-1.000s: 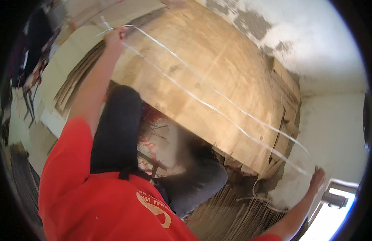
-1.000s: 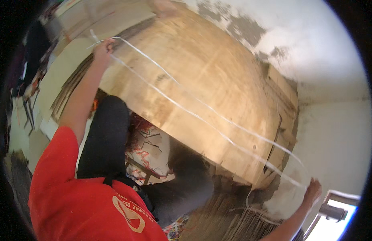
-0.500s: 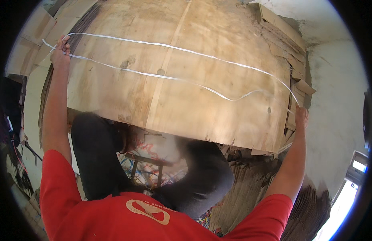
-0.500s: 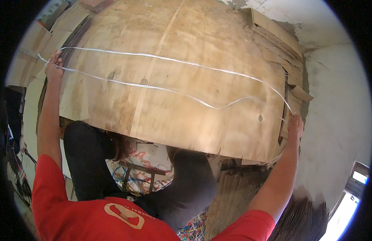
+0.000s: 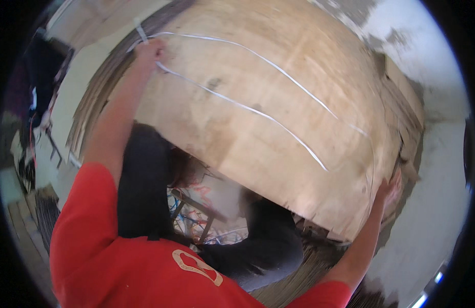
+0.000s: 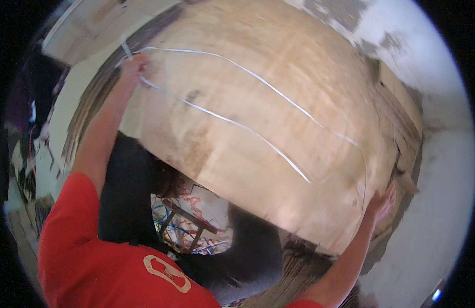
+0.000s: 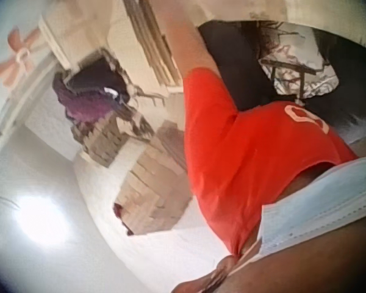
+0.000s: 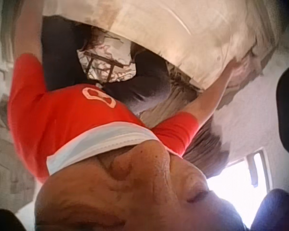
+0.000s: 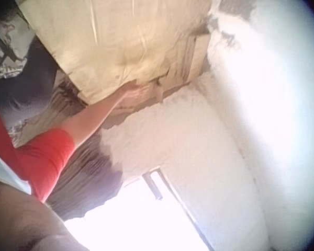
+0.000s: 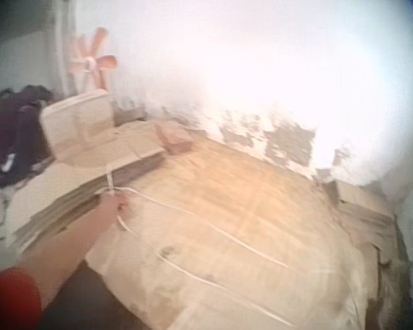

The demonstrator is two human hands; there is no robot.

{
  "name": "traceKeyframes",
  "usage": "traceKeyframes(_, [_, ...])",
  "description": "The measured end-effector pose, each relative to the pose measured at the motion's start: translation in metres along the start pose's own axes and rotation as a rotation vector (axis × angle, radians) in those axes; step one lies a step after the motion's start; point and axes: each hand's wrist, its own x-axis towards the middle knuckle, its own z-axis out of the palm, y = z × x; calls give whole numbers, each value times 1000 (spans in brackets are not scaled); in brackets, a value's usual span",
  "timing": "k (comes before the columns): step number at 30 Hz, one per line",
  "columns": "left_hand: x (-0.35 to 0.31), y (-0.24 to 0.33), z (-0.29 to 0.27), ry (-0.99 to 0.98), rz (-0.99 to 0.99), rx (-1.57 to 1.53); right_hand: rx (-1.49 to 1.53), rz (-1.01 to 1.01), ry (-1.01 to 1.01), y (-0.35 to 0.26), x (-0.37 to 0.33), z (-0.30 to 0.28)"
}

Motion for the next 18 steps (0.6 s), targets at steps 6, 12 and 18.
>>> traceKeyframes(6, [-9,0,-16,-56,46,306,120,-322,-106,-61,-45,-17])
traceKeyframes(12, [-38,16,-46,-80,77,788,132,-194,-503,-120,-88,-39])
traceKeyframes(18, [-101,43,-87,-39,428,927,73,-199,-203,-169,-184,-141])
